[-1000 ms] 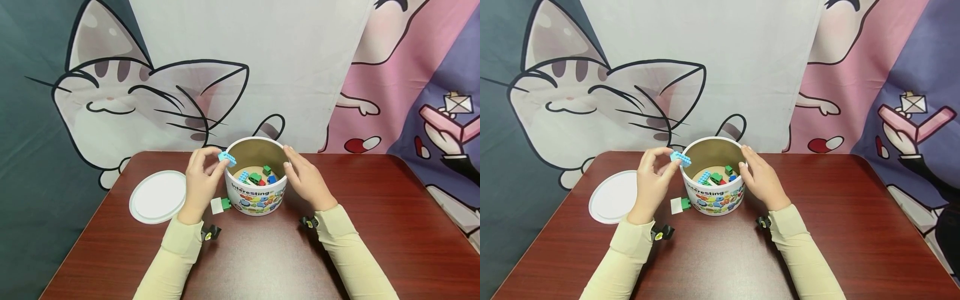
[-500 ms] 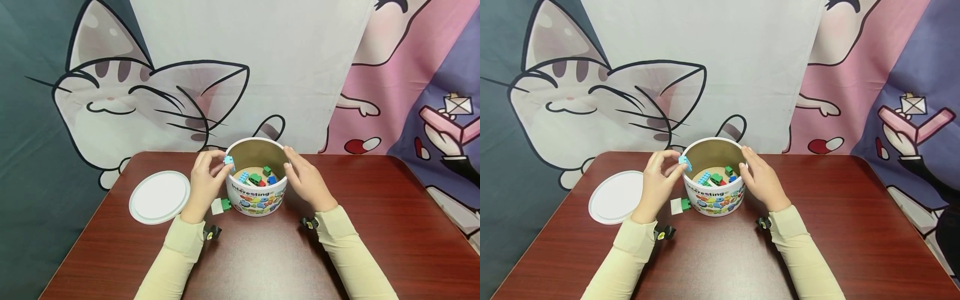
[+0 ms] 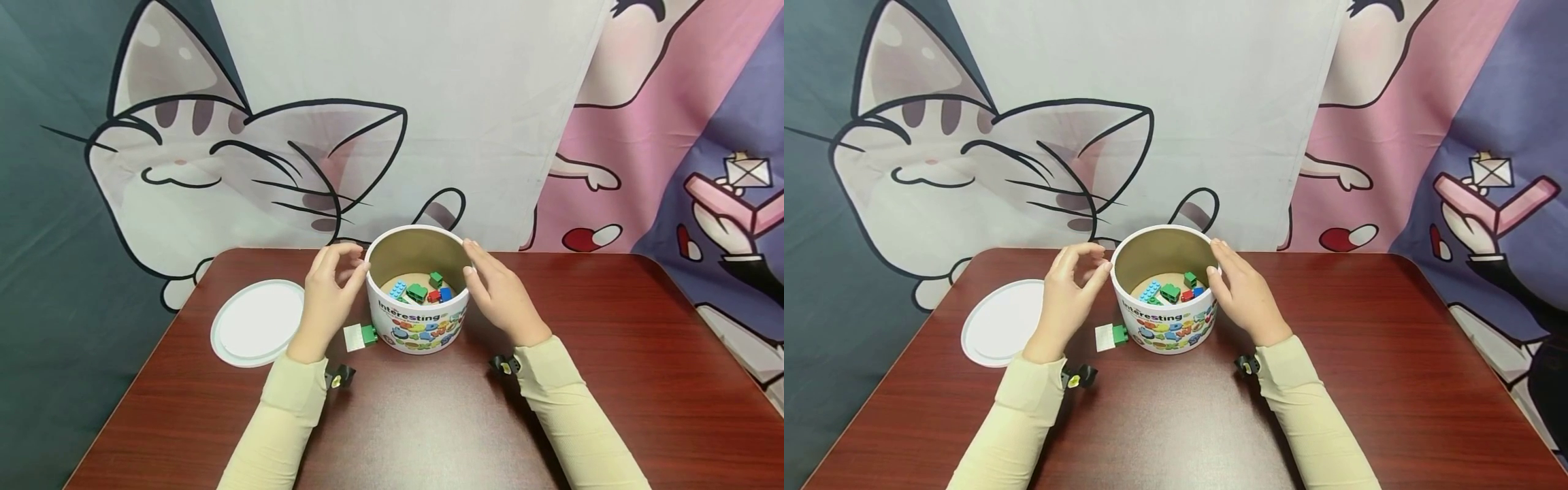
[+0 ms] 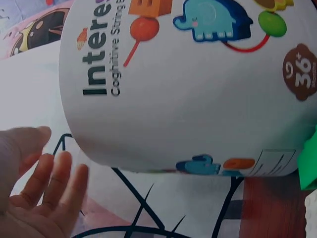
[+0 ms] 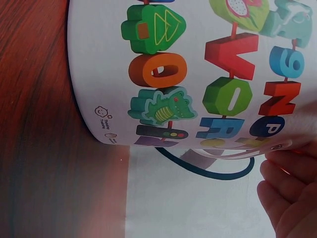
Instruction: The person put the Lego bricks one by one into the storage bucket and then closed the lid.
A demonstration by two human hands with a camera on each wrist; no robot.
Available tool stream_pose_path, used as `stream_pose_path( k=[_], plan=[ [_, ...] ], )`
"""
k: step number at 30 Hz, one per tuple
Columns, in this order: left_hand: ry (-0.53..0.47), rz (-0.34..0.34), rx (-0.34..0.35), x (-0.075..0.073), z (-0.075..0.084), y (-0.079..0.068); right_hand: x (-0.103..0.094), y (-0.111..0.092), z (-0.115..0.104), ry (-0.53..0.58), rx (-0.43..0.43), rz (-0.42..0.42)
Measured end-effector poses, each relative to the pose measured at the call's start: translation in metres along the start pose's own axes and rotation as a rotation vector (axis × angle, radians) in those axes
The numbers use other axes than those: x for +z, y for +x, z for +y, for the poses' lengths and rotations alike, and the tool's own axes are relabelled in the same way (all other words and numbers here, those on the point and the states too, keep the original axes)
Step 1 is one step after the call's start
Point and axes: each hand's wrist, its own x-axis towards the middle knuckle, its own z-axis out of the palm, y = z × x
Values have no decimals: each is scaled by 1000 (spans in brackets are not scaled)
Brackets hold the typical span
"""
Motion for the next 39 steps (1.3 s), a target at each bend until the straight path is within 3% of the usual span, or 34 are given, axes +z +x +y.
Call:
stream_pose_path(
  k=[7, 11, 16, 21, 24, 30, 39],
  plan=[
    [118, -110, -139, -12, -6, 2, 0, 0, 0, 5, -4, 7],
    [204, -211, -222, -19, -13, 3, 0, -1, 0, 8, 1, 2],
    [307, -411, -280, -25, -22, 3, 0, -1, 0, 9, 3, 1],
    [349, -641, -326, -26, -32, 1, -1, -1, -1, 9, 4, 0],
    [381, -745, -343, -25, -37, -1, -1, -1, -1, 11, 7, -3],
    [416, -835, -383, -24, -41, -4, 0, -1, -1, 12, 9, -2],
    [448, -926, -368, -23, -44, -7, 0, -1, 0, 15, 12, 0]
  ],
)
